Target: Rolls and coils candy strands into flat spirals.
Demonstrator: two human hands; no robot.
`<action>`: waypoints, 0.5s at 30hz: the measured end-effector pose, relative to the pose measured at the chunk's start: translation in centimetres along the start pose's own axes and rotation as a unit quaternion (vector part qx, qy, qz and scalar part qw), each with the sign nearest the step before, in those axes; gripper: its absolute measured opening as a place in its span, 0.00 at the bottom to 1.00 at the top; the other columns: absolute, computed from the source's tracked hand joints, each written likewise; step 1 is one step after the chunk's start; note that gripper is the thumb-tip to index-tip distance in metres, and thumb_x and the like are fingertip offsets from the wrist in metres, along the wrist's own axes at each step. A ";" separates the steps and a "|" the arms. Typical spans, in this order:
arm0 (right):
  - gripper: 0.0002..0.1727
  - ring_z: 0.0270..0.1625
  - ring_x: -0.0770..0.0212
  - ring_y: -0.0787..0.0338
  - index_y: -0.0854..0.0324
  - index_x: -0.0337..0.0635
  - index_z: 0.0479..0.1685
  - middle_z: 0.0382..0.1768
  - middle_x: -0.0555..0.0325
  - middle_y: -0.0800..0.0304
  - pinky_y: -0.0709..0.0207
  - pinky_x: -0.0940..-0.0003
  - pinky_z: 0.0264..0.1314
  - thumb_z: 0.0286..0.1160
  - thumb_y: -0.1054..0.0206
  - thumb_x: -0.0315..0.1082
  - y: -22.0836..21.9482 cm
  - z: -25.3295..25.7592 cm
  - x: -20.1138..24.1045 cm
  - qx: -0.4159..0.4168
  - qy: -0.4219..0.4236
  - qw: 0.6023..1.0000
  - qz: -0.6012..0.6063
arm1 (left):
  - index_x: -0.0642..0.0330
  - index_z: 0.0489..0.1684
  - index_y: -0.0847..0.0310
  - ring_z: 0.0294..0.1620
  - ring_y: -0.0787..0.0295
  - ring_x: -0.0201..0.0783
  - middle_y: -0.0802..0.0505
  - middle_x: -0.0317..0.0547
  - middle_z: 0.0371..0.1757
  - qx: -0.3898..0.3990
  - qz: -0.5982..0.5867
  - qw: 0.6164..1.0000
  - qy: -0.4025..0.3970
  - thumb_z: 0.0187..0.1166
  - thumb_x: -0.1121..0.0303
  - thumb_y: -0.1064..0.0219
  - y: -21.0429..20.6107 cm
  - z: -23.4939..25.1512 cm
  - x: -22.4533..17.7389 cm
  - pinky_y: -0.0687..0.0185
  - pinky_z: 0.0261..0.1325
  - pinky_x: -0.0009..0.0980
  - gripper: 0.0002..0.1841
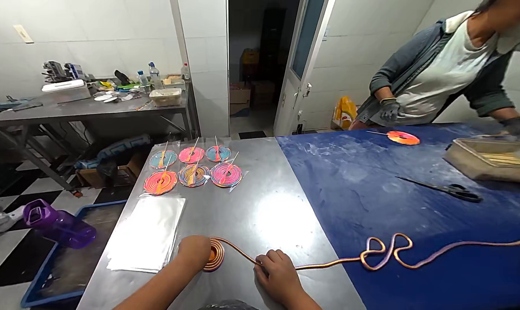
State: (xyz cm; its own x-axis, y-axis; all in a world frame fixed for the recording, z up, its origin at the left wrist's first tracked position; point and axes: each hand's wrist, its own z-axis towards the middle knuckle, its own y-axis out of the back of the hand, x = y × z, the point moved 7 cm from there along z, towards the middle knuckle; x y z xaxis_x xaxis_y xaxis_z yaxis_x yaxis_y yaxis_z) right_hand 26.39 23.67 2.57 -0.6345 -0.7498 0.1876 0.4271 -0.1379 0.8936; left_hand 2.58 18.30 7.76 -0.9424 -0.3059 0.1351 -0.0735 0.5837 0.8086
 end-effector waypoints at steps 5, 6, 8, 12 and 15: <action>0.18 0.40 0.61 0.12 0.08 0.62 0.41 0.32 0.67 0.12 0.18 0.62 0.43 0.77 0.41 0.56 0.0 0.1 0.0 0.004 0.000 1.000 0.001 | 0.65 0.63 0.18 0.69 0.14 0.61 0.12 0.59 0.68 -0.122 0.007 0.967 -0.223 0.85 0.78 0.47 -0.6 -0.1 -2.1 0.18 0.68 0.59 0.16; 0.18 0.40 0.61 0.12 0.08 0.62 0.41 0.32 0.67 0.12 0.18 0.62 0.43 0.77 0.42 0.56 0.0 0.1 0.0 0.005 0.001 1.000 0.001 | 0.65 0.64 0.19 0.70 0.15 0.61 0.13 0.60 0.69 -0.110 0.005 0.972 -0.210 0.86 0.78 0.48 -0.7 -0.2 -2.3 0.17 0.67 0.59 0.16; 0.18 0.40 0.61 0.13 0.09 0.62 0.42 0.32 0.67 0.13 0.19 0.62 0.43 0.77 0.42 0.56 -0.1 0.1 0.0 0.009 0.000 1.000 0.001 | 0.66 0.69 0.21 0.71 0.16 0.63 0.15 0.63 0.70 -0.061 0.001 0.990 -0.127 0.86 0.78 0.49 -0.5 -0.3 -2.0 0.16 0.64 0.60 0.18; 0.17 0.39 0.63 0.13 0.09 0.63 0.41 0.30 0.68 0.14 0.20 0.64 0.41 0.77 0.41 0.57 -0.1 0.1 -0.1 -0.007 0.004 1.000 -0.002 | 0.64 0.65 0.18 0.66 0.12 0.65 0.10 0.62 0.65 0.017 -0.017 1.000 0.018 0.82 0.68 0.43 -0.3 0.1 -0.2 0.15 0.57 0.66 0.17; 0.17 0.38 0.63 0.13 0.08 0.63 0.39 0.30 0.68 0.14 0.19 0.63 0.40 0.75 0.40 0.57 0.0 0.0 -0.1 -0.014 0.004 1.000 0.001 | 0.63 0.64 0.18 0.67 0.12 0.63 0.10 0.61 0.65 -0.023 -0.017 0.999 -0.033 0.86 0.60 0.43 0.5 0.0 0.1 0.17 0.61 0.65 0.19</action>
State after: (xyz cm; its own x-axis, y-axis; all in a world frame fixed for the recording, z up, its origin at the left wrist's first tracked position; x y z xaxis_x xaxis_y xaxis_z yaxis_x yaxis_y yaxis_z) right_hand 26.40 23.75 2.58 -0.6286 -0.7552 0.1860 0.4461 -0.1541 0.8816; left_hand 2.40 18.56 8.12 -0.9589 -0.2749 0.0701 -0.0929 0.5376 0.8381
